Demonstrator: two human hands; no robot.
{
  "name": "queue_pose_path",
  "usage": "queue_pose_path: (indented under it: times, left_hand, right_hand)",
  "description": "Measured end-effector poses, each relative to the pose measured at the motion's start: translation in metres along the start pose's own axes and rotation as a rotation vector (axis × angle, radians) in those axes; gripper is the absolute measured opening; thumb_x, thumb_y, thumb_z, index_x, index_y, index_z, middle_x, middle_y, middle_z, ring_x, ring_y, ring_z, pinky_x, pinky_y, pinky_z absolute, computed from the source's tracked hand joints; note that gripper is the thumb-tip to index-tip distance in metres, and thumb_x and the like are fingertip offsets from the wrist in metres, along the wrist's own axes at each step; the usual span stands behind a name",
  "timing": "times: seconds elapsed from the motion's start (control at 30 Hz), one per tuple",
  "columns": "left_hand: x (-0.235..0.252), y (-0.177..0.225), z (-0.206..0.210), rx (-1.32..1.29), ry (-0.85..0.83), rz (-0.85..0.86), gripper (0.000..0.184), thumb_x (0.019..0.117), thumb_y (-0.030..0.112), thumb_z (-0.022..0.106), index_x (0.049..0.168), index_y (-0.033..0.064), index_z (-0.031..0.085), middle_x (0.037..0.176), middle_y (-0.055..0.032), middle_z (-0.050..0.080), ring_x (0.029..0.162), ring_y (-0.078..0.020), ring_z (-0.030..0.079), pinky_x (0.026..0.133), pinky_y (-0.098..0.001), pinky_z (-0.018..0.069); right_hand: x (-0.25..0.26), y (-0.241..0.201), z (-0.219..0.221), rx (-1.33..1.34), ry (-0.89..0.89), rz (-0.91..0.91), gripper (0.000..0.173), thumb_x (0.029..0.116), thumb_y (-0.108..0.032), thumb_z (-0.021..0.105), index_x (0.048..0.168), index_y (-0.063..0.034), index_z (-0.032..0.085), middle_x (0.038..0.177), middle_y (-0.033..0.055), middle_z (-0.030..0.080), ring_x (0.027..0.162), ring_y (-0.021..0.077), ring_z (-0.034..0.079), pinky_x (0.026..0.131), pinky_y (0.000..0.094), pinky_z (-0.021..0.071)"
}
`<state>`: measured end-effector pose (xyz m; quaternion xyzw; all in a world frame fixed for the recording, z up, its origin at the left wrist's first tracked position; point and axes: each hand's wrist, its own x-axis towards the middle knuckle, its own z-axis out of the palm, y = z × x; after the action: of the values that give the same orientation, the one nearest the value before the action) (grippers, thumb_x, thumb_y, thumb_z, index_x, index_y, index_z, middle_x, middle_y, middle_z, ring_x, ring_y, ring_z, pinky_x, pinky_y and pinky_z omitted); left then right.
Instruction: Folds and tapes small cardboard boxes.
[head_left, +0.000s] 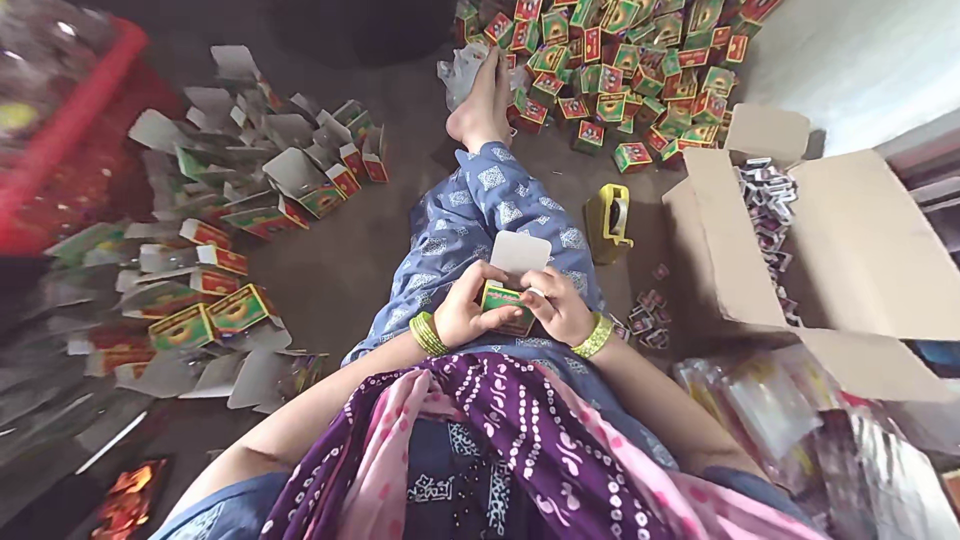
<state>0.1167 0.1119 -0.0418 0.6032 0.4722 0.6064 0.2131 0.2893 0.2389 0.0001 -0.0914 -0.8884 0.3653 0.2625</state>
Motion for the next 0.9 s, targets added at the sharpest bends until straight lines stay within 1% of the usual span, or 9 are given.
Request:
queue_pose_path:
  times: [0.07, 0.13, 0.2, 0.3, 0.33, 0.4, 0.47, 0.67, 0.9]
  left_hand:
    - [-0.001, -0.001, 0.002, 0.004, -0.006, -0.027, 0.056, 0.0864, 0.038, 0.083, 0.116, -0.0008, 0.056, 0.106, -0.0109, 0.064, 0.092, -0.0087, 0.066, 0.083, -0.0277, 0.0588]
    - [0.000, -0.001, 0.003, -0.020, -0.025, -0.067, 0.058, 0.0847, 0.040, 0.084, 0.114, -0.0011, 0.056, 0.103, -0.0099, 0.065, 0.091, -0.0082, 0.066, 0.083, -0.0276, 0.0590]
    - [0.001, 0.000, 0.003, -0.060, -0.041, -0.120, 0.057, 0.0848, 0.036, 0.084, 0.116, -0.0020, 0.055, 0.103, -0.0096, 0.067, 0.091, -0.0094, 0.068, 0.083, -0.0292, 0.0606]
    - [0.000, -0.002, 0.004, -0.138, -0.019, -0.182, 0.068, 0.0832, 0.032, 0.086, 0.127, -0.0017, 0.046, 0.108, -0.0107, 0.068, 0.096, -0.0138, 0.070, 0.087, -0.0346, 0.0614]
    - [-0.001, -0.002, 0.005, -0.187, -0.014, -0.190, 0.074, 0.0818, 0.029, 0.087, 0.131, 0.0005, 0.040, 0.112, -0.0118, 0.068, 0.100, -0.0173, 0.071, 0.090, -0.0385, 0.0616]
    - [-0.001, -0.004, 0.006, -0.231, -0.005, -0.199, 0.083, 0.0788, 0.026, 0.090, 0.134, 0.0038, 0.032, 0.112, -0.0125, 0.069, 0.101, -0.0208, 0.072, 0.091, -0.0423, 0.0617]
    - [0.000, -0.005, 0.007, -0.234, -0.018, -0.200, 0.085, 0.0783, 0.026, 0.090, 0.135, 0.0037, 0.030, 0.111, -0.0125, 0.069, 0.101, -0.0210, 0.072, 0.091, -0.0425, 0.0614]
    - [-0.001, -0.006, 0.006, -0.227, -0.075, -0.155, 0.092, 0.0776, 0.023, 0.090, 0.142, 0.0029, 0.028, 0.116, -0.0124, 0.068, 0.106, -0.0206, 0.071, 0.095, -0.0422, 0.0600]
    - [-0.002, -0.006, 0.005, -0.206, -0.128, -0.157, 0.095, 0.0750, 0.025, 0.092, 0.143, 0.0021, 0.029, 0.115, -0.0127, 0.069, 0.106, -0.0199, 0.071, 0.096, -0.0408, 0.0599]
  right_hand:
    - [0.000, -0.001, -0.001, -0.064, 0.004, 0.005, 0.061, 0.1080, -0.056, 0.036, 0.084, -0.0077, 0.066, 0.080, 0.0080, 0.064, 0.083, 0.0163, 0.063, 0.078, 0.0345, 0.0530]
    - [0.000, -0.002, 0.000, -0.013, 0.075, 0.035, 0.048, 0.1070, -0.047, 0.048, 0.088, -0.0089, 0.072, 0.095, 0.0113, 0.066, 0.097, 0.0184, 0.063, 0.088, 0.0366, 0.0521]
    - [0.000, -0.005, -0.002, 0.150, 0.174, 0.071, 0.033, 0.1015, -0.031, 0.063, 0.116, -0.0042, 0.075, 0.121, 0.0157, 0.065, 0.115, 0.0224, 0.061, 0.099, 0.0413, 0.0532]
    - [0.001, -0.012, -0.013, 0.408, 0.231, 0.148, 0.056, 0.1006, -0.030, 0.064, 0.145, -0.0017, 0.047, 0.125, 0.0126, 0.069, 0.116, 0.0233, 0.066, 0.100, 0.0457, 0.0549]
    - [0.002, -0.015, -0.017, 0.427, 0.222, 0.164, 0.054, 0.1004, -0.032, 0.064, 0.142, -0.0012, 0.050, 0.120, 0.0115, 0.071, 0.111, 0.0227, 0.069, 0.098, 0.0451, 0.0563]
    - [0.004, -0.020, -0.023, 0.379, 0.167, 0.106, 0.031, 0.0976, -0.022, 0.071, 0.117, 0.0020, 0.071, 0.108, 0.0105, 0.074, 0.098, 0.0193, 0.071, 0.090, 0.0404, 0.0600]
    - [0.006, -0.024, -0.024, 0.237, 0.078, 0.055, 0.014, 0.0914, -0.017, 0.079, 0.097, -0.0045, 0.080, 0.101, 0.0072, 0.076, 0.100, 0.0158, 0.072, 0.090, 0.0343, 0.0615]
    - [0.010, -0.034, -0.030, 0.166, -0.044, 0.163, 0.022, 0.0882, -0.018, 0.082, 0.106, -0.0061, 0.080, 0.112, 0.0060, 0.075, 0.106, 0.0128, 0.071, 0.093, 0.0322, 0.0615]
    - [0.014, -0.035, -0.033, 0.156, -0.024, 0.227, 0.012, 0.0881, -0.013, 0.080, 0.099, -0.0089, 0.082, 0.101, 0.0028, 0.077, 0.098, 0.0086, 0.072, 0.088, 0.0275, 0.0618]
